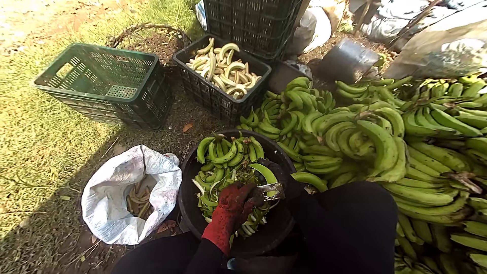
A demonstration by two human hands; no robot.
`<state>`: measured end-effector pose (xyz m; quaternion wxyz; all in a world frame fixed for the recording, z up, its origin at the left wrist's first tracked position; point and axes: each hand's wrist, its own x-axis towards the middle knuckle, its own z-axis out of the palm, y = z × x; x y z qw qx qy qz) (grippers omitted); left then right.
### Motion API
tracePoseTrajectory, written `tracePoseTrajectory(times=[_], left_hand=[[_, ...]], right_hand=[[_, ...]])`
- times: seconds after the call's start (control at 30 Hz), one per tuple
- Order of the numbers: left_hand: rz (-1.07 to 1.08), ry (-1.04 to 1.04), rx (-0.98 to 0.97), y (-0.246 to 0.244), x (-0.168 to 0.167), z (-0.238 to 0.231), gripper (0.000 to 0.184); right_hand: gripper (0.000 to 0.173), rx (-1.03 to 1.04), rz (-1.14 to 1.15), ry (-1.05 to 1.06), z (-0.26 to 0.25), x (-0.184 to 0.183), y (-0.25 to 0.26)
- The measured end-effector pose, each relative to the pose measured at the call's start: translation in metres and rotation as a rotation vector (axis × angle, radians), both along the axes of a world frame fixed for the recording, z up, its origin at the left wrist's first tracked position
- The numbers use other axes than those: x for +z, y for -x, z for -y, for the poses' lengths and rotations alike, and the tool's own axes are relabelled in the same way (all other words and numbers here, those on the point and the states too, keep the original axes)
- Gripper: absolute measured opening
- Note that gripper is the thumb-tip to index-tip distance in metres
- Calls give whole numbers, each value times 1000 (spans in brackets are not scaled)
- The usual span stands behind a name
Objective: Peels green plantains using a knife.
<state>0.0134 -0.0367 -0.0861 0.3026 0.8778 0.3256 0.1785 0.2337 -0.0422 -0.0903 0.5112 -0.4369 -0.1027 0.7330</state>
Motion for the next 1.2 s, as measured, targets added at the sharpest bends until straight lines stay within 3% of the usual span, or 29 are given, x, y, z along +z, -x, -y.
tracePoseTrajectory(times=[0.1,0.2,0.3,0.4,0.53,0.63,0.7,0.77,0.83,0.9,1.0,1.07,1.13,1.17,1.2], left_hand=[[-31,-7,99,-5,3,0,43],[-75,25,333,-11,1,-3,44],[-71,205,533,-5,-4,-15,44],[1,322,592,5,-7,-21,46],[198,441,696,18,5,-26,47],[411,526,808,29,16,-31,49],[487,534,831,33,24,-34,50],[538,536,824,34,28,-35,48],[559,550,806,33,27,-36,47],[568,585,801,29,29,-37,46],[571,606,804,25,32,-39,45],[588,619,800,23,34,-43,45],[612,634,789,22,33,-45,44],[620,641,775,22,31,-44,44],[624,650,768,22,30,-44,44]], right_hand=[[38,-139,68,-74,8,16,29],[37,-196,93,-268,24,0,48],[39,-184,239,-176,34,5,61],[44,-114,268,-170,36,2,56],[44,-164,195,15,46,-56,37],[40,-168,325,245,78,-105,42],[39,-138,481,324,76,-95,51],[41,-196,455,212,46,-77,41],[38,-360,164,72,-15,-34,22],[54,-430,-185,-109,-70,29,0],[67,-472,-322,-331,-107,78,-7],[53,-373,-116,-262,-107,54,-3],[34,-190,305,-50,-92,3,10],[31,-17,562,57,-80,-25,19],[39,215,782,166,-67,-54,29]])
